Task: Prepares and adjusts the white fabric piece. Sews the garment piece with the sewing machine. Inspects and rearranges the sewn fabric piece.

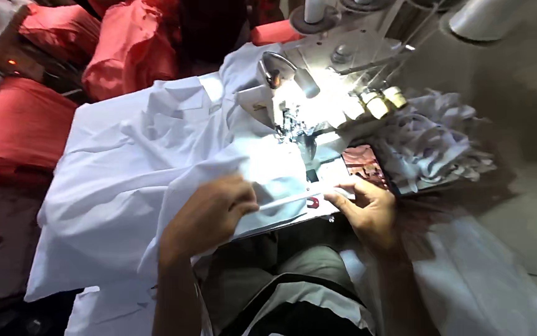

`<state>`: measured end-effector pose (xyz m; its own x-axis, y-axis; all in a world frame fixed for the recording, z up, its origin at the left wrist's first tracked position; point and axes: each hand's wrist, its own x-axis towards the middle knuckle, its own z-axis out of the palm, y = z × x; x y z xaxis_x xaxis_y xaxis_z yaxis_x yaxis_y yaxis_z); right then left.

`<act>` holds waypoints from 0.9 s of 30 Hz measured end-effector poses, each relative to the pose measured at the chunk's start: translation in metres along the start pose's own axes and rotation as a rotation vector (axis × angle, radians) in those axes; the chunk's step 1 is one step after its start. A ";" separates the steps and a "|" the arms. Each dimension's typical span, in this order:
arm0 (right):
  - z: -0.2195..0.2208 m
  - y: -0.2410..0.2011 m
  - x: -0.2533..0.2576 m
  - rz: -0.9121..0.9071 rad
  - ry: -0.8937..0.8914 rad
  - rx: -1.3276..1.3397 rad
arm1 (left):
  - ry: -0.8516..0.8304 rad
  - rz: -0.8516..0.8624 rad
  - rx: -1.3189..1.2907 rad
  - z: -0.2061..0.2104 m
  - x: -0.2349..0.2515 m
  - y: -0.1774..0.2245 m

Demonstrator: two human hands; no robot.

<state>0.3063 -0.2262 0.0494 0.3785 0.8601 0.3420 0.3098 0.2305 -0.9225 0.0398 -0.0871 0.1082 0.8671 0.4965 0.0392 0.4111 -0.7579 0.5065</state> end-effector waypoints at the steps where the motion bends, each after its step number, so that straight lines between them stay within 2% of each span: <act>1: -0.004 -0.001 0.005 -0.016 -0.038 -0.028 | -0.038 0.010 -0.032 0.013 -0.010 0.004; 4: -0.011 -0.008 0.022 -0.036 -0.254 -0.162 | -0.064 0.001 -0.039 0.042 -0.023 0.022; 7: -0.011 -0.018 0.037 -0.082 -0.468 -0.300 | 0.137 -0.061 -0.099 0.048 -0.010 0.042; 10: -0.010 -0.026 0.049 -0.116 -0.592 -0.335 | 0.305 -0.047 -0.360 0.058 0.019 0.051; 13: -0.010 -0.034 0.057 -0.172 -0.593 -0.374 | 0.362 0.000 -0.553 0.067 0.039 0.056; 16: -0.014 -0.041 0.056 -0.154 -0.521 -0.427 | 0.374 -0.007 -0.626 0.069 0.044 0.063; 20: -0.018 -0.048 0.054 -0.108 -0.480 -0.515 | 0.370 -0.006 -0.626 0.072 0.045 0.069; 27: -0.011 -0.061 0.053 -0.126 -0.416 -0.720 | 0.502 -0.029 -0.494 0.083 0.047 0.079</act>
<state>0.3171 -0.1994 0.1264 -0.0049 0.9775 0.2106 0.8623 0.1108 -0.4942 0.1365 -0.1582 0.0784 0.5745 0.7388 0.3523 0.1528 -0.5197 0.8406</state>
